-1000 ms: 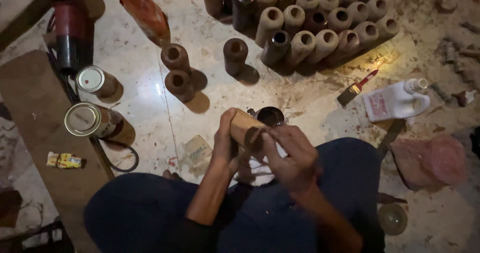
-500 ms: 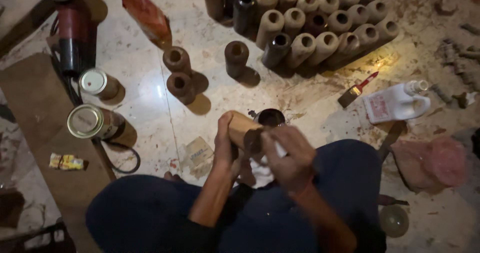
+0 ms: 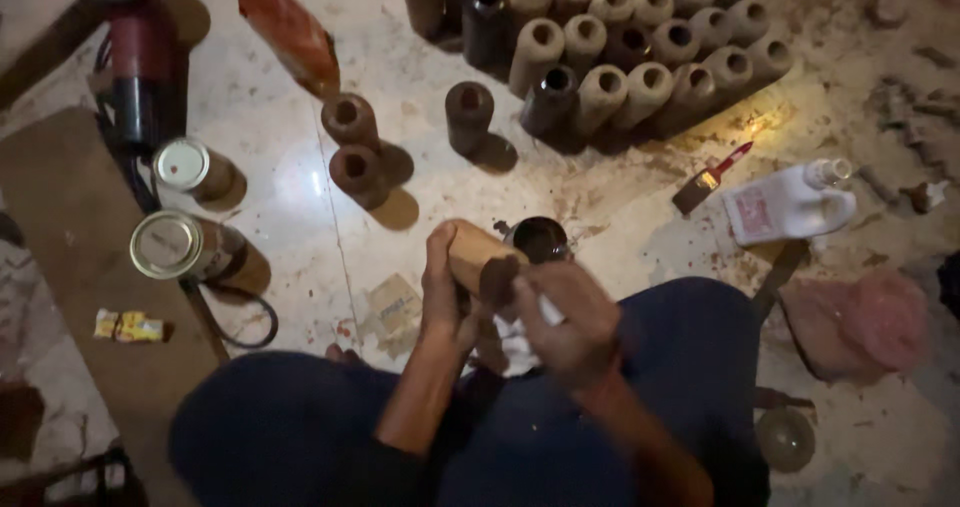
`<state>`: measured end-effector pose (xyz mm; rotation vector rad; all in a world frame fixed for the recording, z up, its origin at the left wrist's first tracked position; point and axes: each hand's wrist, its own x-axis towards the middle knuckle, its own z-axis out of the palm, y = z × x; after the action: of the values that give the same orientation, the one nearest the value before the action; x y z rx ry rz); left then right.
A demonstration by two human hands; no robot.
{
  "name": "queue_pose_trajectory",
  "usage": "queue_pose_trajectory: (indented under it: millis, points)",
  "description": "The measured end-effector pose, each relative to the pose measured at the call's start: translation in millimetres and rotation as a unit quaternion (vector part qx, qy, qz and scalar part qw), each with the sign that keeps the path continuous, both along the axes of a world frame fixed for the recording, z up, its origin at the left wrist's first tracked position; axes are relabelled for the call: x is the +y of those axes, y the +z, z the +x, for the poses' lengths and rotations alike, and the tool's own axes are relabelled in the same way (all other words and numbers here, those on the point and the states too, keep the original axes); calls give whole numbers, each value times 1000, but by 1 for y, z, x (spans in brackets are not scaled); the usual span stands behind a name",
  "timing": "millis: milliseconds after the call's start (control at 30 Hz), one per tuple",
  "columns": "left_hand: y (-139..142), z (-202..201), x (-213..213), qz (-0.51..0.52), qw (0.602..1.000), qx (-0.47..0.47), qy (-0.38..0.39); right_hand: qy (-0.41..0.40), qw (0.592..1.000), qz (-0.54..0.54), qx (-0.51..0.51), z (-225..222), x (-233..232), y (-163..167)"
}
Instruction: The person sits on the floor and applies a dark stain to small cylindrical wooden objects using a white cloth. They dip the cloth into a small container of stain and rub it onto each piece, then place the finished items on the floor.
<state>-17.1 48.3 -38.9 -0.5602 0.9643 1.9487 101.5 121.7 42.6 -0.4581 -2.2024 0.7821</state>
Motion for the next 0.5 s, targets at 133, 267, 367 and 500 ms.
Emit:
queue_pose_trajectory:
  millis: [133,267,367,500]
  points:
    - [5,-2,2,29,997,-65,-3,18,999,-13,37,0,-2,2]
    - [12,-2,3,-2,999,-36,-5,-50,998,-26,8,-4,0,3]
    - [17,-1,5,-3,1000,-2,4,-66,997,-37,24,-9,1,2]
    - [20,1,2,10,998,62,20,-37,998,-48,33,-15,-4,0]
